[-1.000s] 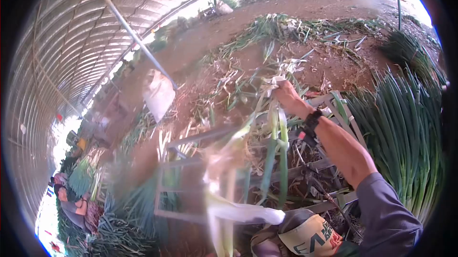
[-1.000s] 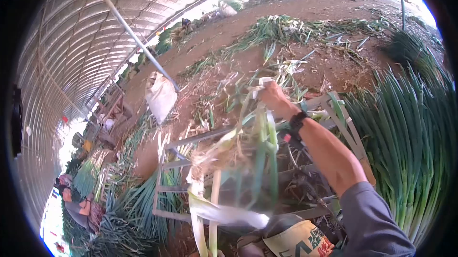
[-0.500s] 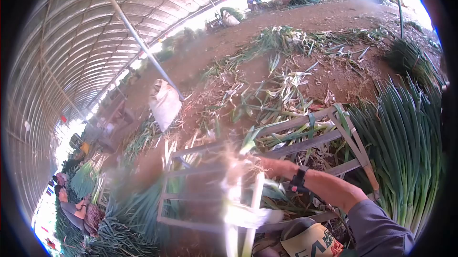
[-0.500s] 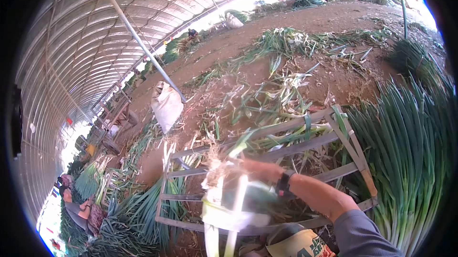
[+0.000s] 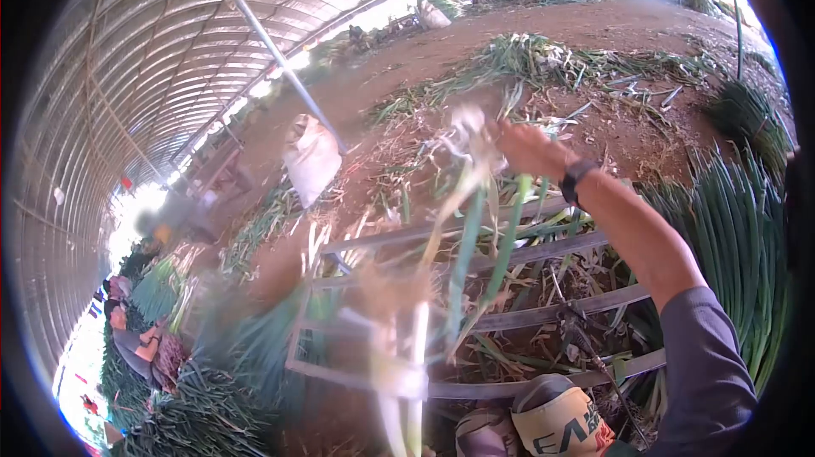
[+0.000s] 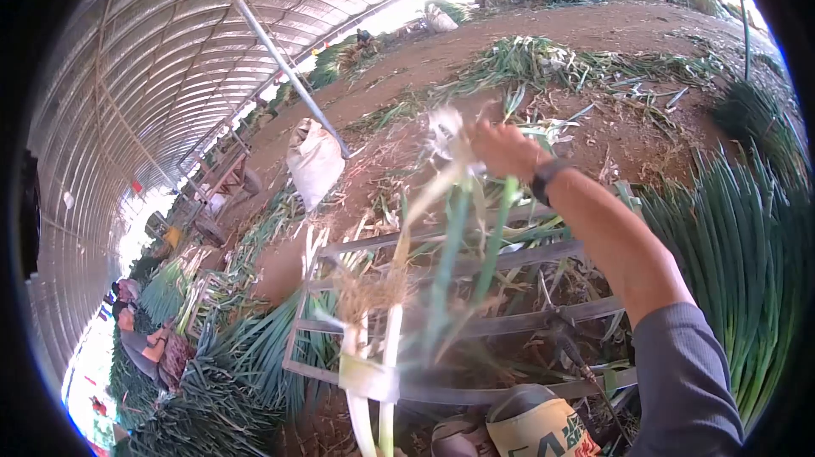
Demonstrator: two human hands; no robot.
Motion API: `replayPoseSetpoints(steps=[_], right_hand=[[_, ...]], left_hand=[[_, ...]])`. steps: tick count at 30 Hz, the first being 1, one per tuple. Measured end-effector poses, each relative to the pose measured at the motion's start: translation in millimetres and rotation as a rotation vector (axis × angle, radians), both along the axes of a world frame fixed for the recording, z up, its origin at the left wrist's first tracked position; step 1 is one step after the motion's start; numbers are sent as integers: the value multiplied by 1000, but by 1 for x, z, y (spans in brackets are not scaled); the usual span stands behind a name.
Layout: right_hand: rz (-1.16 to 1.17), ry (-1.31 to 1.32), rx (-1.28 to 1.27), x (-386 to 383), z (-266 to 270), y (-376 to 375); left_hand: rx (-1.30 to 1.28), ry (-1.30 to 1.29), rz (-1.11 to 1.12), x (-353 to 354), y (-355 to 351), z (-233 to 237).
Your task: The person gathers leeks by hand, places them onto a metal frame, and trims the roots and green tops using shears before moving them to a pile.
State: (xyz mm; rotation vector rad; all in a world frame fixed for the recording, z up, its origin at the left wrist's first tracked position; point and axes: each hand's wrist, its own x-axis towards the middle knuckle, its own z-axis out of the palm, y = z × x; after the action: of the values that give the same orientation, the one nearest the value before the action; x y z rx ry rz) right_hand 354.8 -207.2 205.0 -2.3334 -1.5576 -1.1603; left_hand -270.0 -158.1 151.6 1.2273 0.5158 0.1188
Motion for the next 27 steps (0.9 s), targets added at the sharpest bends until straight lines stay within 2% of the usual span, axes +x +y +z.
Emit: replayPoseSetpoints(steps=[1,2,3,4,5,7,9,12,14,16,20,22,25,27], right_hand=[[-183,-163,-267,-14,-11,6],[-11,63,-252,-47,-2,12],[168,426,-233,-81,5,13],[294,658,-271,-115,8,10],[404,839,-325,-149,0,7],[581,1102,-387,-213,-16,3],[730,1057,-302,-260,-39,0],[754,1175,-305,-285,-63,15],[806,1353,-207,-282,-66,17],[675,992,-138,-272,-76,27],[87,457,-416,-218,0,26],[-65,533,-185,-164,7,24],[232,752,27,-140,4,13],[293,753,-201,-157,2,6]], left_hand=[[-3,-95,-50,-3,6,-4],[43,58,-80,9,17,-14],[84,-11,-4,10,11,-16],[124,-75,67,17,3,-7],[176,71,40,20,14,-20],[315,151,79,25,9,-20],[491,226,81,38,1,-9],[648,151,56,48,-14,-4],[735,182,55,48,-15,-17],[867,264,-15,43,-11,-40],[932,297,-86,41,-35,-31],[970,331,-154,43,-41,-26],[901,389,-156,45,-50,-14],[901,411,-168,46,-54,-14]])
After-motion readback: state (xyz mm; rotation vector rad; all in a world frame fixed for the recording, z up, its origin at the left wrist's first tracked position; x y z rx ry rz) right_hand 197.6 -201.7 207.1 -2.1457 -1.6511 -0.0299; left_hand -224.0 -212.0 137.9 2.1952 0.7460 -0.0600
